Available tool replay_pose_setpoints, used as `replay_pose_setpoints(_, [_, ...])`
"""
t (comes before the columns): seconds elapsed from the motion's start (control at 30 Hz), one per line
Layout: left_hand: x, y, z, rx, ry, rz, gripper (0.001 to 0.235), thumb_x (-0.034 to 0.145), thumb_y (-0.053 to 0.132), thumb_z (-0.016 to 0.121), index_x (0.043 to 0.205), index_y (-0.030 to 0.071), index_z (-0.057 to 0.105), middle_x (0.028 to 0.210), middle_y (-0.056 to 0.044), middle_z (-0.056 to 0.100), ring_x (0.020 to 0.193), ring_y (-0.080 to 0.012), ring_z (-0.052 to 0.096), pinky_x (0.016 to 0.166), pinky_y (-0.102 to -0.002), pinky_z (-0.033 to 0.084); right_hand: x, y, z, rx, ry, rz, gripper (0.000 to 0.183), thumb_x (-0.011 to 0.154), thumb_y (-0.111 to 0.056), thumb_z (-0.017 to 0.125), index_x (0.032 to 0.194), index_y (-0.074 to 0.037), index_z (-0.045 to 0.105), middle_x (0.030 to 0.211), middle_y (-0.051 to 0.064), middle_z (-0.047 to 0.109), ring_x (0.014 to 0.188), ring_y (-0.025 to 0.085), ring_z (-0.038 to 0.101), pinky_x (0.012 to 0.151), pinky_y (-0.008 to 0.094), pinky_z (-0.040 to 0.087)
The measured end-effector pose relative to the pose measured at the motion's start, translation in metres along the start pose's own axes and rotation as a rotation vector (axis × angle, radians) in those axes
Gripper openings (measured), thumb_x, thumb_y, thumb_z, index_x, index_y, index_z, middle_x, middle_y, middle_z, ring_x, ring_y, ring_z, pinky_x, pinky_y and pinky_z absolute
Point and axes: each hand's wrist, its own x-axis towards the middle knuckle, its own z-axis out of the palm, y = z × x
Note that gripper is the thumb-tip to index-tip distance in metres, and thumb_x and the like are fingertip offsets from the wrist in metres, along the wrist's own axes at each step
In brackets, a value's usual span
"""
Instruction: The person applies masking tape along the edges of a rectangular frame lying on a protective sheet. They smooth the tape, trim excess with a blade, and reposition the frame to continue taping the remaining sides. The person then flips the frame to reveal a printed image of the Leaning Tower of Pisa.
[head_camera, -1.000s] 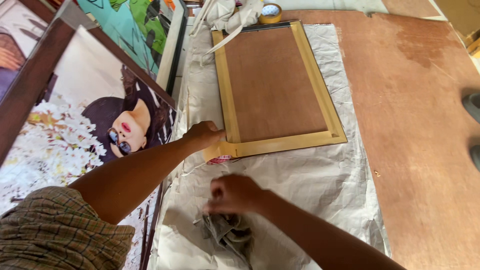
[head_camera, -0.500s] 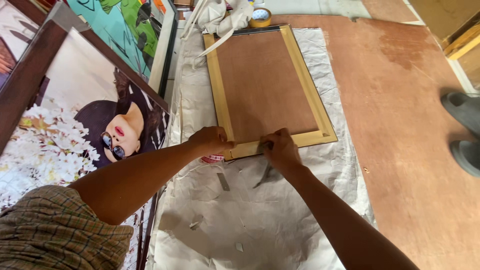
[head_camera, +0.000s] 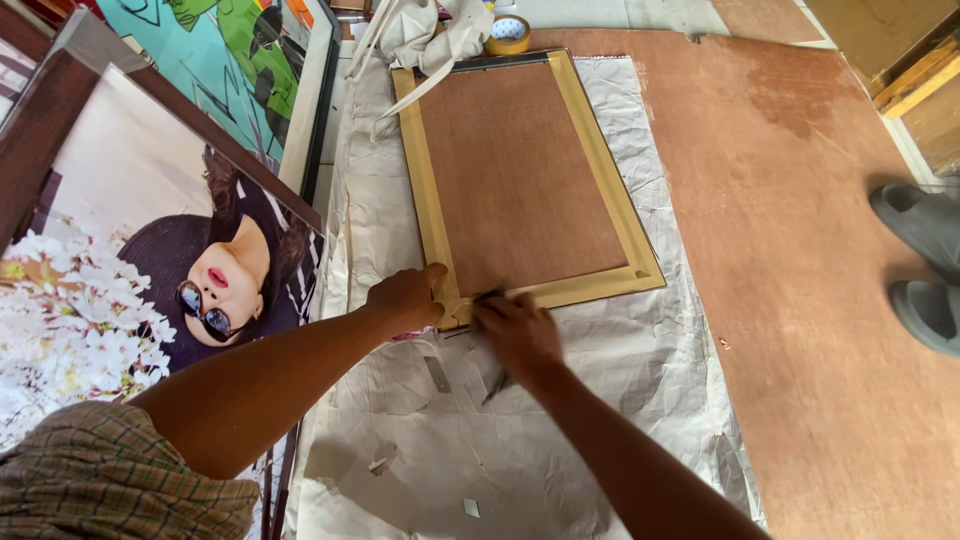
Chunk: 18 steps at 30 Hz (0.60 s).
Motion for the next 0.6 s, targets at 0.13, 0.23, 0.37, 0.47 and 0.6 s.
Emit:
replay_pose_setpoints(0.13, [0.000, 0.007, -0.004, 0.063, -0.060, 0.021, 0.075, 0.099, 0.034, 0.069, 0.170, 0.026, 0.046, 0.137, -0.027, 0.073, 0.130, -0.0477, 0.074, 0.108, -0.058, 0.061, -0.030, 0.091, -0.027, -0.058, 0.064, 0.136, 0.033, 0.089, -0.036, 0.077, 0.121, -0.047, 0.080, 0.119, -0.016, 0.076, 0.105, 0.027, 0.074, 0.073, 0.045, 0.068])
replay_pose_setpoints(0.23, [-0.001, 0.009, -0.004, 0.097, -0.040, 0.012, 0.078, 0.098, 0.035, 0.069, 0.172, 0.030, 0.044, 0.136, -0.026, 0.072, 0.128, -0.0467, 0.075, 0.106, -0.058, 0.062, -0.047, 0.139, -0.050, -0.128, 0.038, 0.337, 0.032, 0.089, -0.041, 0.076, 0.120, -0.047, 0.082, 0.123, -0.017, 0.077, 0.107, 0.028, 0.075, 0.077, 0.046, 0.070])
replay_pose_setpoints(0.37, [-0.013, 0.017, -0.015, 0.019, -0.043, -0.001, 0.078, 0.098, 0.031, 0.073, 0.171, 0.025, 0.048, 0.138, -0.030, 0.072, 0.127, -0.0474, 0.075, 0.107, -0.056, 0.062, -0.047, 0.145, -0.058, -0.123, -0.021, 0.569, 0.032, 0.097, -0.043, 0.069, 0.127, -0.044, 0.081, 0.127, -0.015, 0.073, 0.115, 0.028, 0.071, 0.083, 0.049, 0.071])
replay_pose_setpoints(0.47, [-0.020, 0.019, -0.017, 0.023, -0.044, 0.007, 0.076, 0.099, 0.030, 0.074, 0.170, 0.023, 0.049, 0.139, -0.030, 0.071, 0.128, -0.0477, 0.075, 0.107, -0.056, 0.062, -0.039, 0.113, -0.026, -0.045, 0.007, 0.598, 0.027, 0.095, -0.036, 0.069, 0.120, -0.038, 0.080, 0.120, -0.007, 0.073, 0.109, 0.031, 0.074, 0.084, 0.051, 0.070])
replay_pose_setpoints(0.6, [-0.014, 0.001, -0.009, -0.031, -0.002, 0.019, 0.074, 0.099, 0.027, 0.073, 0.170, 0.026, 0.052, 0.137, -0.029, 0.072, 0.126, -0.0471, 0.076, 0.105, -0.056, 0.064, -0.008, 0.025, -0.007, 0.103, -0.051, 0.387, 0.026, 0.092, -0.032, 0.074, 0.118, -0.031, 0.077, 0.119, 0.001, 0.075, 0.107, 0.035, 0.076, 0.085, 0.051, 0.069])
